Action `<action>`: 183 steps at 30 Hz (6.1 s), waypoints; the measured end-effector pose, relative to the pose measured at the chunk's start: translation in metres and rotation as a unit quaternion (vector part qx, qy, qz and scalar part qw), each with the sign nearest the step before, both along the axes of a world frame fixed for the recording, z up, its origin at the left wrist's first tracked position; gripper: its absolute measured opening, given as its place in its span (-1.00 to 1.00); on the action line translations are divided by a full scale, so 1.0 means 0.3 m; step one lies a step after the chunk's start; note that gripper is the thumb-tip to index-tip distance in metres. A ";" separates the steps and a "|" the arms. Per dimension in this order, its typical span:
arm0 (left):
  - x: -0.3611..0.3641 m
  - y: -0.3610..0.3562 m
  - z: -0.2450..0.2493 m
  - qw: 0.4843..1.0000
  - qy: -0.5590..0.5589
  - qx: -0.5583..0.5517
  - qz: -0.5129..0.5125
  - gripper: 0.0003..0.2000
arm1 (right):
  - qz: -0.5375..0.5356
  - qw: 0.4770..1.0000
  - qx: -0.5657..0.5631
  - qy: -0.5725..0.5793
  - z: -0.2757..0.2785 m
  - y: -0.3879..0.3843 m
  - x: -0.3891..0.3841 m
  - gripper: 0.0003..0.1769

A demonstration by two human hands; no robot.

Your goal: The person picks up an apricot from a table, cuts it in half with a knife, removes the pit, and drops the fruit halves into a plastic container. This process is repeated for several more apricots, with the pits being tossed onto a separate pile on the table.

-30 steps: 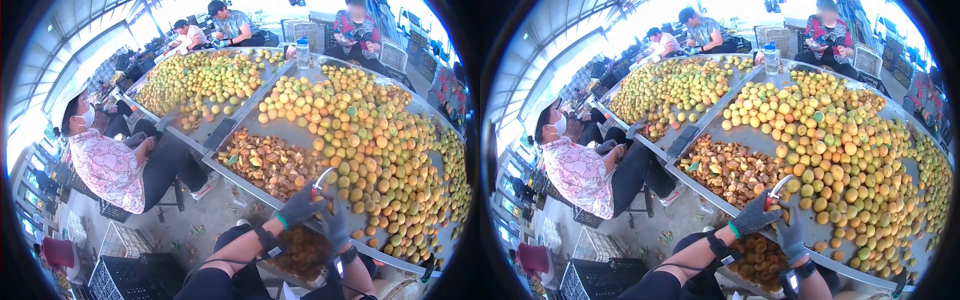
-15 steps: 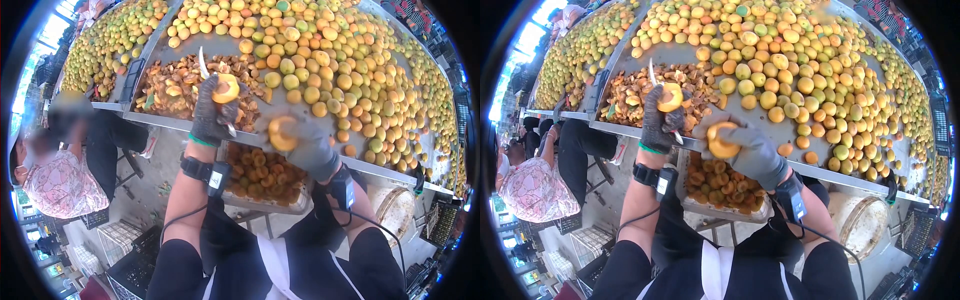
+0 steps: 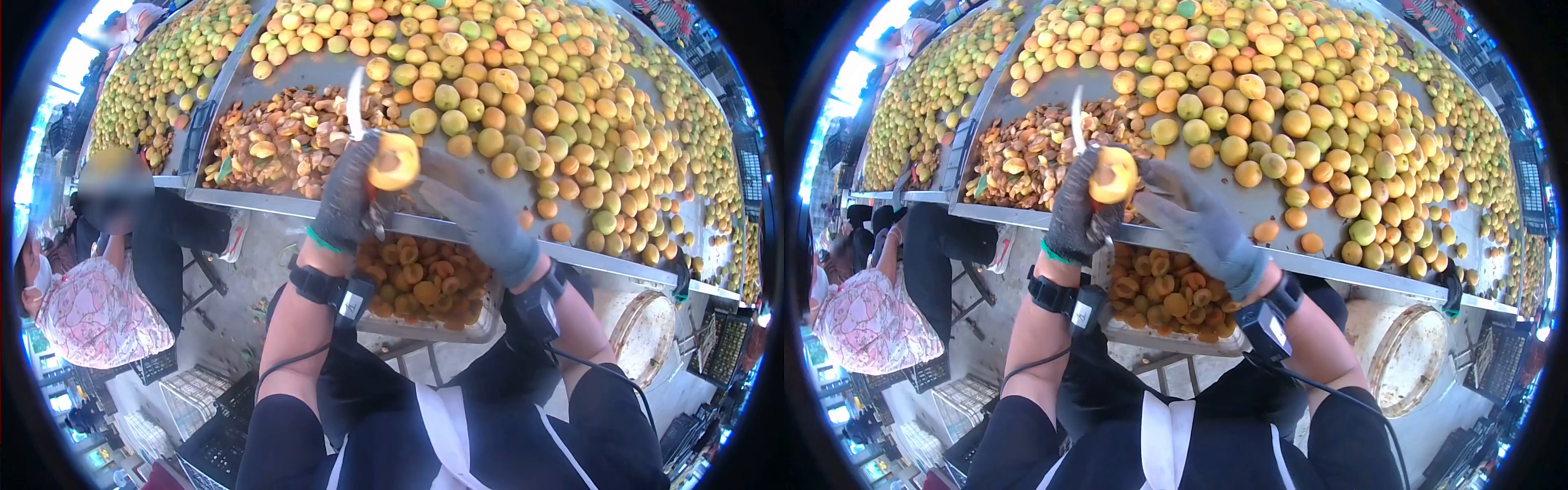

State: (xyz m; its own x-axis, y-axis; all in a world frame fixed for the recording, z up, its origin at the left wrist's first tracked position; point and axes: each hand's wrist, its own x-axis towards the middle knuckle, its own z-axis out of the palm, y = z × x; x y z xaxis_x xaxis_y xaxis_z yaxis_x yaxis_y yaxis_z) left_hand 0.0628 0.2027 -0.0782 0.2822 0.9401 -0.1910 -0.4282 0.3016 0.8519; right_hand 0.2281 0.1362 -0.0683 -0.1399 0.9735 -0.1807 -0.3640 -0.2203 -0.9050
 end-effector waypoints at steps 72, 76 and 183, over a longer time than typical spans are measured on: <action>-0.107 0.091 -0.033 0.940 -0.298 0.155 -0.055 -0.62 | 0.083 0.989 -0.103 -0.064 -0.027 -0.013 -0.150 -0.56; -0.098 0.092 -0.029 0.938 -0.297 0.163 -0.074 -0.62 | 0.048 0.990 0.009 -0.132 -0.064 -0.014 -0.166 -0.58; 0.021 -0.108 -0.099 0.987 0.136 0.050 -0.076 -0.82 | -0.310 0.673 -0.024 -0.671 -0.221 -0.173 0.800 -0.31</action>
